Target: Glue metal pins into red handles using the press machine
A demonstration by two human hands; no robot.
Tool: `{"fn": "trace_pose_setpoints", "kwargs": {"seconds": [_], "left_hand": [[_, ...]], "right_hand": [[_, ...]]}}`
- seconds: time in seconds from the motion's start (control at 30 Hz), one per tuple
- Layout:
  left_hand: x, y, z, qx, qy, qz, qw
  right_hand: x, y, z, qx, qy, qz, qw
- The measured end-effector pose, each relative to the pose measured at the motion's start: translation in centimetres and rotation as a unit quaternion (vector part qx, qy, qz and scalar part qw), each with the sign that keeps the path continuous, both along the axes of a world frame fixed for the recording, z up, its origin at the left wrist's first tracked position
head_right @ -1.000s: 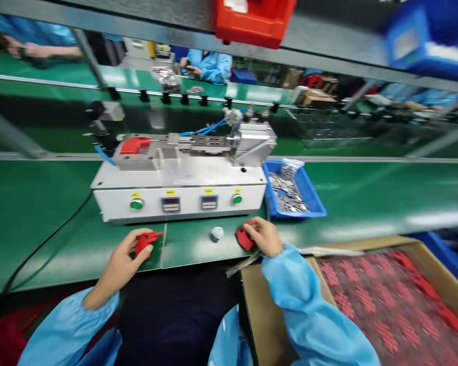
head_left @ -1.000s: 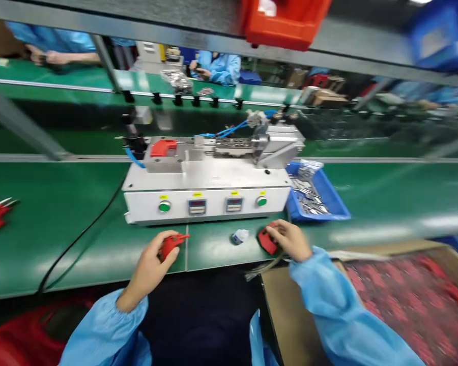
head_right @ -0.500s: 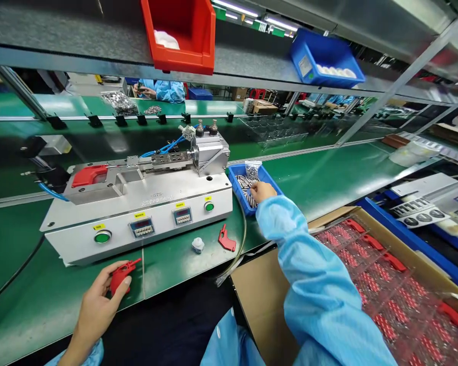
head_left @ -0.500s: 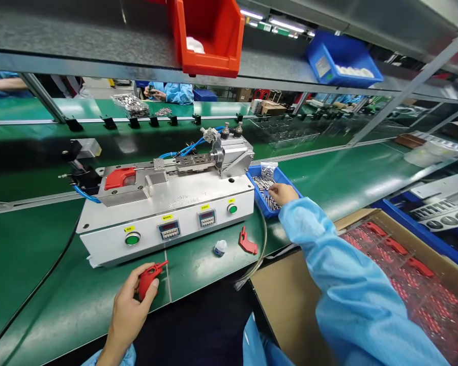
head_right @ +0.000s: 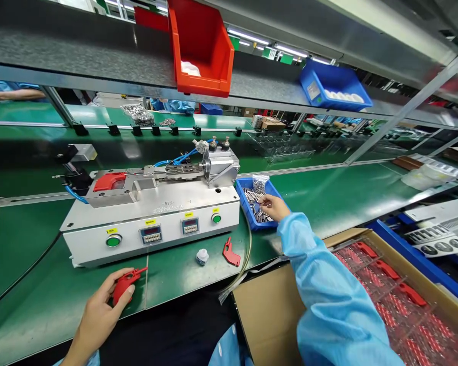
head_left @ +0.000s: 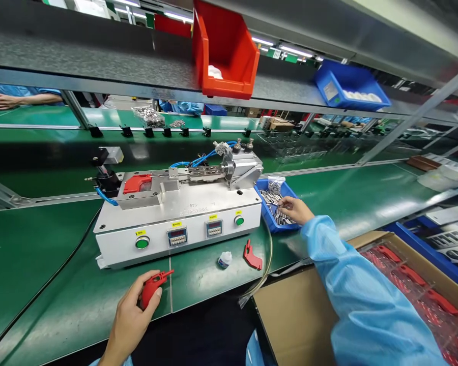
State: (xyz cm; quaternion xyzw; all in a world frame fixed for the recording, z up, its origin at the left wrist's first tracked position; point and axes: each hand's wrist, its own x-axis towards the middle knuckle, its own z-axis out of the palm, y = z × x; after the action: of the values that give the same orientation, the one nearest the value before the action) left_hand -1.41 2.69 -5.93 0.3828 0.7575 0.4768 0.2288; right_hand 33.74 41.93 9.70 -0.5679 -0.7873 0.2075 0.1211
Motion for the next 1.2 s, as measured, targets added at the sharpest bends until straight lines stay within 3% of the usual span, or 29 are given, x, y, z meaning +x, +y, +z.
{"fn": "trace_pose_setpoints", "kwargs": {"seconds": [0.13,0.23,0.33,0.47,0.6,0.7,0.77,0.9,1.1,1.2], "left_hand": [[-0.1,0.0,-0.3,-0.004,0.005,-0.005,1.000],[0.0,0.2,-0.6,-0.003,-0.012,-0.003,1.000],[0.4,0.7,-0.4,0.016,-0.026,0.002,1.000],[1.0,1.7,0.7,0.048,-0.021,0.000,0.999],[0.9,2.4,1.9,0.059,-0.013,0.002,0.998],[0.9,2.5,2.3,0.065,-0.013,-0.005,0.998],[0.8,2.5,2.3,0.068,-0.015,-0.011,0.998],[0.7,2.5,2.5,0.074,-0.020,-0.018,0.997],[0.5,2.6,2.8,0.076,-0.030,-0.033,0.996],[0.5,2.5,2.5,0.074,-0.038,-0.030,0.996]], "right_hand": [[0.1,-2.8,2.9,-0.020,0.188,0.062,0.980],[-2.2,-5.0,5.5,-0.051,0.298,0.106,0.947],[-6.5,-6.9,7.9,-0.061,0.326,0.162,0.929],[-14.9,-7.5,9.7,-0.055,0.280,0.294,0.912],[-24.7,-6.5,9.6,0.009,0.229,0.396,0.889],[-30.6,-5.7,8.5,0.086,0.208,0.405,0.886],[-33.0,-5.3,7.7,0.130,0.178,0.390,0.894],[-34.4,-4.8,6.2,0.209,0.097,0.384,0.894],[-33.4,-5.3,5.8,0.307,0.037,0.452,0.836],[-33.6,-6.0,6.2,0.322,0.017,0.452,0.832]]}}
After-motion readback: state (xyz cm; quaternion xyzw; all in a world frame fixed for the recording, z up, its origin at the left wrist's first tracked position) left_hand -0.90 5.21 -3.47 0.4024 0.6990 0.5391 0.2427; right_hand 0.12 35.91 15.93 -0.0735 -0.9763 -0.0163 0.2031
